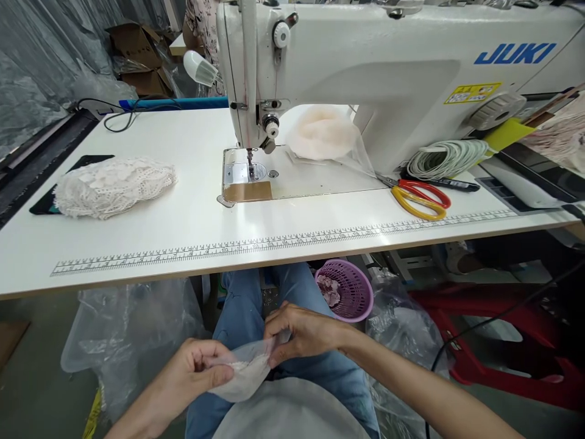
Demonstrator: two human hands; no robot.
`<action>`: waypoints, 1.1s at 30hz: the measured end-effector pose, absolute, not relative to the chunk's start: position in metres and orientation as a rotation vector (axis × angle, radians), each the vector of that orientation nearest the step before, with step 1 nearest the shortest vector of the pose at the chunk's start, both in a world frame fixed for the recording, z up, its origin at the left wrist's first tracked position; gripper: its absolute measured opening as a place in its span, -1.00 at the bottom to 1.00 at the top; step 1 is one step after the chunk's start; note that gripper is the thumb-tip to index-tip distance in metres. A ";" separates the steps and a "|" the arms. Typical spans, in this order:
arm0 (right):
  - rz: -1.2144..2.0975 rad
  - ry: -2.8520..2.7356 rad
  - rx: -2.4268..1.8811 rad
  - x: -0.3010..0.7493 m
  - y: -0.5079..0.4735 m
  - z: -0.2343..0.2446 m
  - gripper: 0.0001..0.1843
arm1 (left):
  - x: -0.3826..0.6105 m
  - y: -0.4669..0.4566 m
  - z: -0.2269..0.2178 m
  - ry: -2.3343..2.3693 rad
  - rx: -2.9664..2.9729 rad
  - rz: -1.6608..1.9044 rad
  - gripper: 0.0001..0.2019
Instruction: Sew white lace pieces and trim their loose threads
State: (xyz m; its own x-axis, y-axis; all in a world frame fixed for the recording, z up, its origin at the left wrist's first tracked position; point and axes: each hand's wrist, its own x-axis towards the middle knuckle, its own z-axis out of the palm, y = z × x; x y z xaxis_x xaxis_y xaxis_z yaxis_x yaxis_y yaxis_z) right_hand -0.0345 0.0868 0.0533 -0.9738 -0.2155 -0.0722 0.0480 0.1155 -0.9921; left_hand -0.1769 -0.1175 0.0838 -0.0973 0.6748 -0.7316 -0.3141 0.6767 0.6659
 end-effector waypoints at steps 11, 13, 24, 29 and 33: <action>-1.935 2.126 -0.232 -0.039 0.085 0.054 -0.81 | -0.179 -0.136 0.081 1.476 0.222 0.907 -0.61; -1.919 2.114 -0.205 -0.039 0.084 0.055 -0.80 | -0.180 -0.138 0.081 1.488 0.228 0.915 -0.61; -2.045 1.905 -0.120 -0.047 0.074 0.051 -0.81 | -0.177 -0.127 0.092 1.437 0.265 0.905 -0.47; -2.044 1.850 -0.075 -0.045 0.082 0.053 -0.71 | -0.177 -0.118 0.092 1.422 0.370 0.820 -0.58; -1.982 1.926 -0.159 -0.044 0.081 0.056 -0.65 | -0.175 -0.117 0.089 1.424 0.382 0.809 -0.54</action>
State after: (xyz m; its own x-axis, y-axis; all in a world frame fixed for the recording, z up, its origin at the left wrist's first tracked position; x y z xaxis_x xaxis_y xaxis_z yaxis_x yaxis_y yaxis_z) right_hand -0.0435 0.0807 0.0562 -0.9247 -0.3384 -0.1743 0.1838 0.0040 -0.9830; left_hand -0.1750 -0.1170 0.0894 -0.0532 0.6922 -0.7198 -0.2646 0.6853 0.6785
